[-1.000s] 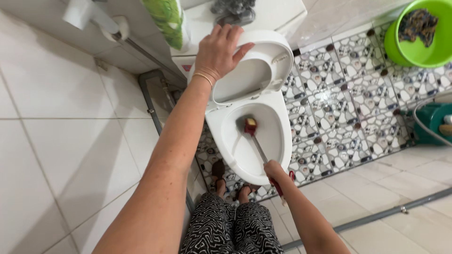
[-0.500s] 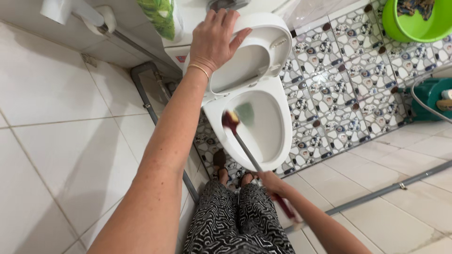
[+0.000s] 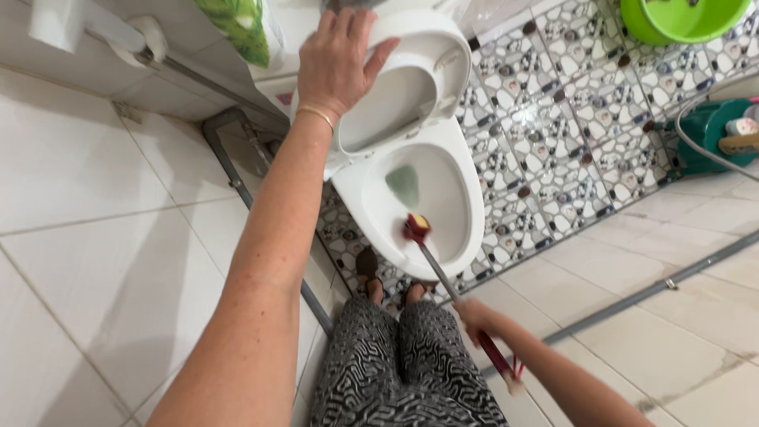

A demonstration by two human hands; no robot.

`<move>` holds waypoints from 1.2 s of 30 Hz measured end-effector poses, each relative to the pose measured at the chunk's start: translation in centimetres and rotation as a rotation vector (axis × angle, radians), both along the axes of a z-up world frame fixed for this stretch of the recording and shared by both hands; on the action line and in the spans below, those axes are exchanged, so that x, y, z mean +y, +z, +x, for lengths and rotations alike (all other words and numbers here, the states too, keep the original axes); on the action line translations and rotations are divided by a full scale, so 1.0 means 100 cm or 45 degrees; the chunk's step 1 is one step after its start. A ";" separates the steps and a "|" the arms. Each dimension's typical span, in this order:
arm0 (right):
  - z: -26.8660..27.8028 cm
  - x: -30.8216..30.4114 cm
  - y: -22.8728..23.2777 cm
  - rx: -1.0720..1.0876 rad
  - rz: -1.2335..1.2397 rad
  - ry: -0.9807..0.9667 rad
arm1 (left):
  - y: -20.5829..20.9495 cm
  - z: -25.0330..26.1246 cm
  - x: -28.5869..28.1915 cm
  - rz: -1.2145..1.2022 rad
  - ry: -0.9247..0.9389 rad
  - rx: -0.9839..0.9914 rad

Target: The person pours blue liquid from a bottle into a toilet bowl and then uses a brush to scrub the inside of the bowl and under the rim.

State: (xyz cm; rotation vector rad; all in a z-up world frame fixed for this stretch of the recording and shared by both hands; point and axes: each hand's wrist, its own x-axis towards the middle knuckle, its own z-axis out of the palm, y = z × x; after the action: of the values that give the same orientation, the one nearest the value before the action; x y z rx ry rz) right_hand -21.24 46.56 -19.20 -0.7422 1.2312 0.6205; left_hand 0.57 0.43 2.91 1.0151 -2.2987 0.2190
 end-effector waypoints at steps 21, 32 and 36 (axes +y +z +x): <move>-0.044 -0.038 -0.025 0.153 -0.177 0.035 | -0.029 0.005 -0.005 0.077 -0.029 0.003; -0.020 0.012 -0.059 0.448 -0.748 0.053 | -0.031 0.007 -0.008 -0.086 -0.077 0.040; -0.013 -0.012 -0.108 0.256 -0.881 -0.274 | -0.027 0.005 -0.005 -0.013 -0.059 0.021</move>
State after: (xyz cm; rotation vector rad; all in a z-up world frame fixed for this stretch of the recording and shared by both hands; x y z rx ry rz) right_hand -22.55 45.38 -30.05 -1.1141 1.7131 0.0742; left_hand 1.08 -0.05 0.20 0.9543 -2.3015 0.2026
